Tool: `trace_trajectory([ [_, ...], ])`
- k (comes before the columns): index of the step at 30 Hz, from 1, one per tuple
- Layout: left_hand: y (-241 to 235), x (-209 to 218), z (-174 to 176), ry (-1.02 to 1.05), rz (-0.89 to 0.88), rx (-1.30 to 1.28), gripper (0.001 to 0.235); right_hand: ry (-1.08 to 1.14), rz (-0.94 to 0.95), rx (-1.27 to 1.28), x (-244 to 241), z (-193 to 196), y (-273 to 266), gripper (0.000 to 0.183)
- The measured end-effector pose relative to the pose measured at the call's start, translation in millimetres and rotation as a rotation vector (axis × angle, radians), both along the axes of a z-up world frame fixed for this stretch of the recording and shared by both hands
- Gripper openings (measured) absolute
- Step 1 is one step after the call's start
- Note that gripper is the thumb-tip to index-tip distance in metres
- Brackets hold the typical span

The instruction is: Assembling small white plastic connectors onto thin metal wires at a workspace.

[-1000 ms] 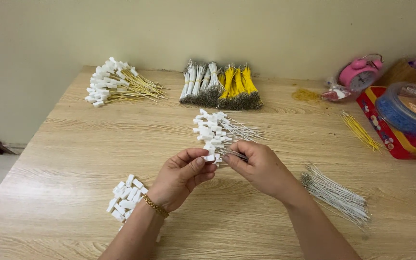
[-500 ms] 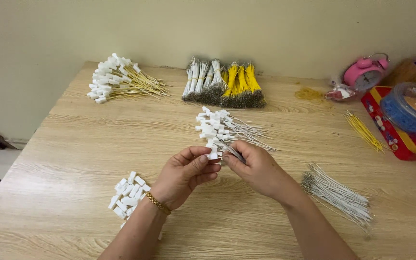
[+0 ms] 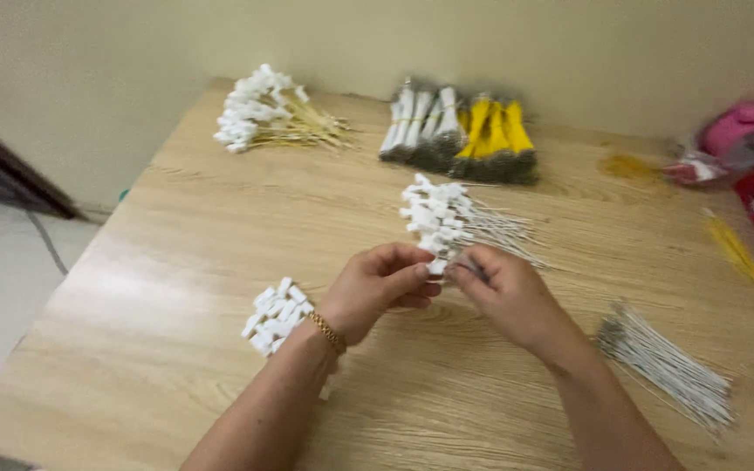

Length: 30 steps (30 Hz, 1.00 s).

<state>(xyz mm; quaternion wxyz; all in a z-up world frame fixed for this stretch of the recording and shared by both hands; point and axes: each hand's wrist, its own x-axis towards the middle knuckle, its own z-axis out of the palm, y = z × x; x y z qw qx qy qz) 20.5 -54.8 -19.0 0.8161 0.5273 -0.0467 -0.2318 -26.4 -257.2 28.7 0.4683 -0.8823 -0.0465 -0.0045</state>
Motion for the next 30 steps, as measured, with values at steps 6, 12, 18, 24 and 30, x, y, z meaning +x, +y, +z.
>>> trace_trajectory([
  [6,95,50,-10,-0.763,0.069,1.498,0.043,-0.039,-0.031,-0.162,17,-28,-19,0.027],
  [12,121,22,7,-0.513,-0.098,1.836,0.035,-0.172,-0.083,-0.227,18,-19,-18,0.026],
  [18,129,33,-20,-0.464,-0.155,1.88,0.026,-0.188,-0.23,-0.019,5,12,-11,0.029],
  [24,112,30,-6,-0.536,-0.058,1.702,0.028,-0.156,-0.166,0.256,10,2,-24,0.017],
  [30,53,21,24,-0.564,0.216,0.763,0.027,-0.109,-0.112,0.356,15,-9,-27,0.013],
])
